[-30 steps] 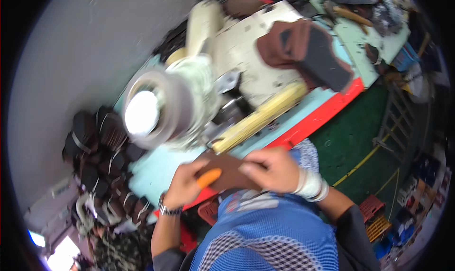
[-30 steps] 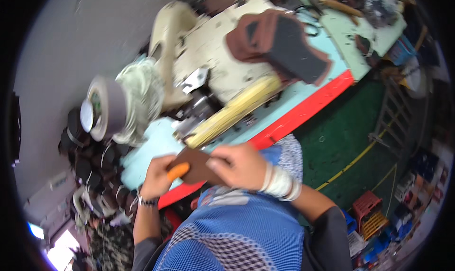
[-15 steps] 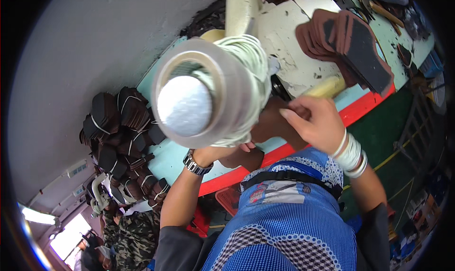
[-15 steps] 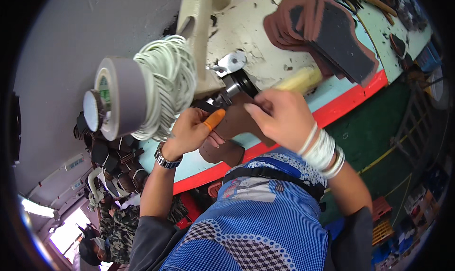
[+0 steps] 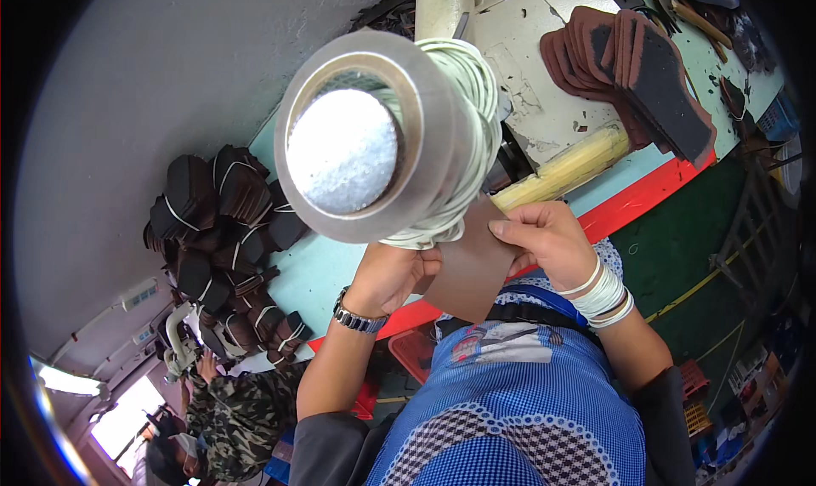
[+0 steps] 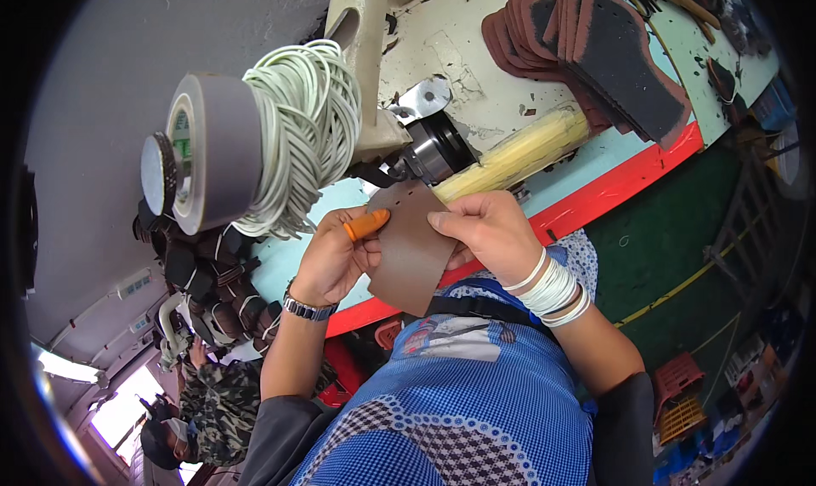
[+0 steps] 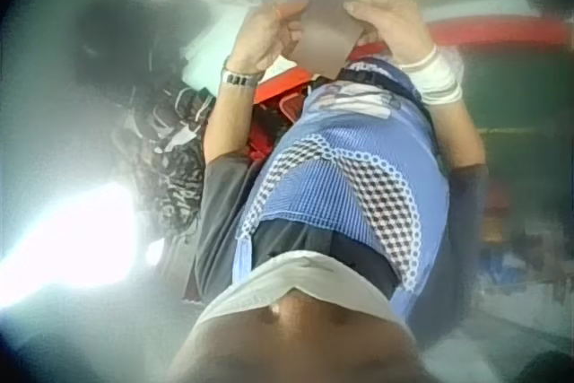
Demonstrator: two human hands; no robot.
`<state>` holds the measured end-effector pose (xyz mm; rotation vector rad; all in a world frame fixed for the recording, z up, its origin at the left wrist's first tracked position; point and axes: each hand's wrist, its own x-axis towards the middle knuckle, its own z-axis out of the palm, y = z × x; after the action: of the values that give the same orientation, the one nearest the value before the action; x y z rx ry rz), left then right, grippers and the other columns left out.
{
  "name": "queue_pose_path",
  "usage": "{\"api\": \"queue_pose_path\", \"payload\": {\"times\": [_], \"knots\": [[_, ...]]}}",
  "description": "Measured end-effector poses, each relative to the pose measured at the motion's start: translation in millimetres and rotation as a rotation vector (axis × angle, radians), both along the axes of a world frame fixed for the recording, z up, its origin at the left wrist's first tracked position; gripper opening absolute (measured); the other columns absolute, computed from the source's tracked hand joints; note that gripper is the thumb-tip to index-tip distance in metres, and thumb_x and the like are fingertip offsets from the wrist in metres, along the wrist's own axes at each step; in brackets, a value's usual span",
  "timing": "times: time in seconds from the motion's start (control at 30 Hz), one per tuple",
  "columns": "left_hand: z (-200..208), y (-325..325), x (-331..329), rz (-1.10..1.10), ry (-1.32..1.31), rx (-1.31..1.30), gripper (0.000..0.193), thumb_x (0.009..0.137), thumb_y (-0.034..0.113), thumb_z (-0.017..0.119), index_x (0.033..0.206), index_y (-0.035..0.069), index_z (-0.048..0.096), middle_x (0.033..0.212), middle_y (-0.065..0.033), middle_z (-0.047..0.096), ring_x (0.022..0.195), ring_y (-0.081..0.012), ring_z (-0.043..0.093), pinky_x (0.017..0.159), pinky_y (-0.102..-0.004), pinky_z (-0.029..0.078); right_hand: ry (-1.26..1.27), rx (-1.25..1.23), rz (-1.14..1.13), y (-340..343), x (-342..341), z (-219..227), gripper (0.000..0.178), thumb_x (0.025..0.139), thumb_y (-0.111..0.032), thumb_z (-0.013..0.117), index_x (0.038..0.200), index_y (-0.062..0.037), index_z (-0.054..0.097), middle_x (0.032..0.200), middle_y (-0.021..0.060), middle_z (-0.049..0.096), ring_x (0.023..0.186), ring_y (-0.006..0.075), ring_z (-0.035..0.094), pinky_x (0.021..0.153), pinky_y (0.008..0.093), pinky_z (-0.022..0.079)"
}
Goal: The person feeds leather pieces through an edge skiving machine by hand, bundles a finished stack with a rubber band, and places it into a basket before feeding more leather pieces into the machine.
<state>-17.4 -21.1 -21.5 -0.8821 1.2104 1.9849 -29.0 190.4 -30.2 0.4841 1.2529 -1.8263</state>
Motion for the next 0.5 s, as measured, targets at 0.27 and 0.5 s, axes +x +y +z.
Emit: {"api": "queue_pose_path", "payload": {"times": [0.27, 0.5], "knots": [[-20.9, -3.5, -4.5, -0.467, 0.551, -0.672, 0.029, 0.088, 0.026, 0.058, 0.09, -0.002, 0.063, 0.07, -0.0046, 0.062, 0.056, -0.0077, 0.055, 0.051, -0.0244, 0.043, -0.122, -0.079, -0.277, 8.1, 4.1, 18.0, 0.039, 0.087, -0.032, 0.057, 0.092, 0.0065, 0.061, 0.08, 0.0109, 0.063, 0.073, 0.0166, 0.064, 0.065, 0.0257, 0.052], [-17.7, -39.0, -41.5, -0.844, 0.605, -0.808, 0.049, 0.086, 0.05, 0.049, 0.105, 0.007, 0.063, 0.081, -0.0171, 0.064, 0.075, -0.0299, 0.063, 0.068, -0.0374, 0.047, 0.556, 0.448, -0.213, 2.2, 4.7, 21.6, 0.024, 0.083, -0.018, 0.062, 0.084, 0.0056, 0.06, 0.072, 0.0083, 0.062, 0.072, 0.0158, 0.064, 0.063, 0.0254, 0.052]]}}
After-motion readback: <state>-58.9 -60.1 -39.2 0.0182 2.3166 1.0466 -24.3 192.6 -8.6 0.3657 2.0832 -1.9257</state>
